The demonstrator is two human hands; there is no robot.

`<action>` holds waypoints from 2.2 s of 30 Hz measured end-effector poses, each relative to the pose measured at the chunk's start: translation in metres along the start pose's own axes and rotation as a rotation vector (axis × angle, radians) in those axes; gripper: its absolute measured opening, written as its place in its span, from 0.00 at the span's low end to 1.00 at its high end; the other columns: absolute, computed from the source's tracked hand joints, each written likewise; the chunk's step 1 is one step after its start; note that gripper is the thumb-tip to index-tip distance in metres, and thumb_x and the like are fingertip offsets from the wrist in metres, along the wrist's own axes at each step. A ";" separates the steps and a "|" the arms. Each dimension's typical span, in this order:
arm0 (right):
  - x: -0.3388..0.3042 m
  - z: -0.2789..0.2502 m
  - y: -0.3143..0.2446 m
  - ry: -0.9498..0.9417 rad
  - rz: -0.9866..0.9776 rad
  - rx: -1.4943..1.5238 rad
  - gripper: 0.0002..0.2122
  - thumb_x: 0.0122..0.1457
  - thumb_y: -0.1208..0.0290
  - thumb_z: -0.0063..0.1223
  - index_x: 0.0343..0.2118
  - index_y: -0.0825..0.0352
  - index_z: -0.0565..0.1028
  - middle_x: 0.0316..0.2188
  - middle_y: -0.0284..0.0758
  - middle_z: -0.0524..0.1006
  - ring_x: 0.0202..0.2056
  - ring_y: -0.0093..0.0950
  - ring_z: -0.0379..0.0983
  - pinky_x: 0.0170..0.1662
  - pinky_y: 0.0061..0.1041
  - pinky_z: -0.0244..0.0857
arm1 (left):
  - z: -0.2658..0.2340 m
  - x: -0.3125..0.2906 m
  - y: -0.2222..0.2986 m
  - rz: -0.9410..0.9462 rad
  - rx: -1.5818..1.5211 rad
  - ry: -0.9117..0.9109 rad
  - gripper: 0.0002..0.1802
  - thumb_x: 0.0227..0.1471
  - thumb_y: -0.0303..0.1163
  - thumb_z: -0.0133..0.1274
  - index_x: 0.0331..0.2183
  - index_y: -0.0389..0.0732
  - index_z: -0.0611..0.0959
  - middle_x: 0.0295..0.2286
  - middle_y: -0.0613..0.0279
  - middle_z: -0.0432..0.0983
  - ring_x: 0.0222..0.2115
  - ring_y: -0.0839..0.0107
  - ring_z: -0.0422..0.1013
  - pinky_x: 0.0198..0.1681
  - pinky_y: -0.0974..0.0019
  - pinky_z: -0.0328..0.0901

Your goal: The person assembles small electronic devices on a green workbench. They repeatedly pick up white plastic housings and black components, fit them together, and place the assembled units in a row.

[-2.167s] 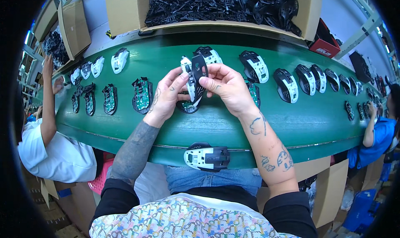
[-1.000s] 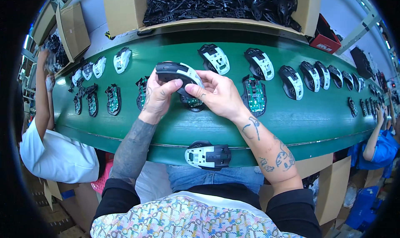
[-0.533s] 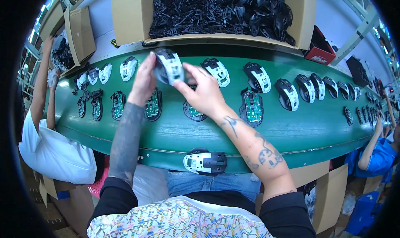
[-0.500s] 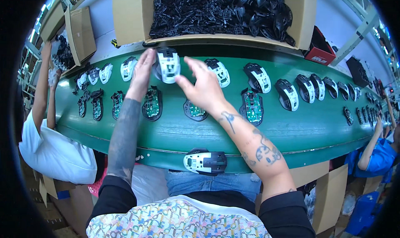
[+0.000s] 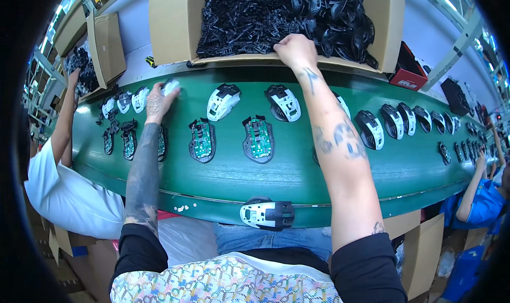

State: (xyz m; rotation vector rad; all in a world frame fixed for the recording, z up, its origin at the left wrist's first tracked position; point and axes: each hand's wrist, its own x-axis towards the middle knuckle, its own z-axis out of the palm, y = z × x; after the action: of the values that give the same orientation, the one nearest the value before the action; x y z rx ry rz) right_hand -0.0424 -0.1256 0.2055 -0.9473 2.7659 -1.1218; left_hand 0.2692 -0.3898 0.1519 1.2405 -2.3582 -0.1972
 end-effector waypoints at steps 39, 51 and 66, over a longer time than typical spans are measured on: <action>-0.200 -0.010 0.016 -0.017 -0.738 0.055 0.27 0.42 0.76 0.54 0.50 0.75 0.68 0.50 0.46 0.69 0.47 0.40 0.69 0.48 0.34 0.67 | 0.009 -0.183 0.182 -0.182 -1.550 -0.612 0.15 0.61 0.35 0.40 0.46 0.37 0.69 0.31 0.58 0.75 0.24 0.71 0.74 0.24 0.69 0.71; -0.202 -0.008 0.014 -0.002 -0.835 0.039 0.31 0.43 0.73 0.59 0.54 0.74 0.65 0.51 0.44 0.69 0.46 0.38 0.70 0.47 0.32 0.67 | -0.008 -0.180 0.184 -0.048 -1.360 -0.384 0.48 0.37 0.34 0.69 0.53 0.39 0.54 0.42 0.55 0.67 0.39 0.70 0.71 0.35 0.70 0.71; -0.216 -0.001 0.006 -0.106 -0.761 -0.071 0.34 0.46 0.72 0.56 0.57 0.76 0.58 0.57 0.47 0.60 0.50 0.41 0.65 0.51 0.35 0.62 | -0.006 -0.178 0.182 0.135 -1.241 -0.203 0.46 0.37 0.31 0.68 0.53 0.38 0.57 0.44 0.55 0.66 0.45 0.68 0.67 0.48 0.64 0.65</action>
State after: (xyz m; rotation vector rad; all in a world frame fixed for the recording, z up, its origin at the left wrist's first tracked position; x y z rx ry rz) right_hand 0.1303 -0.0057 0.1576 -2.0951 2.4009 -0.9607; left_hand 0.2230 -0.1395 0.1588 0.4307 -1.7972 -1.4960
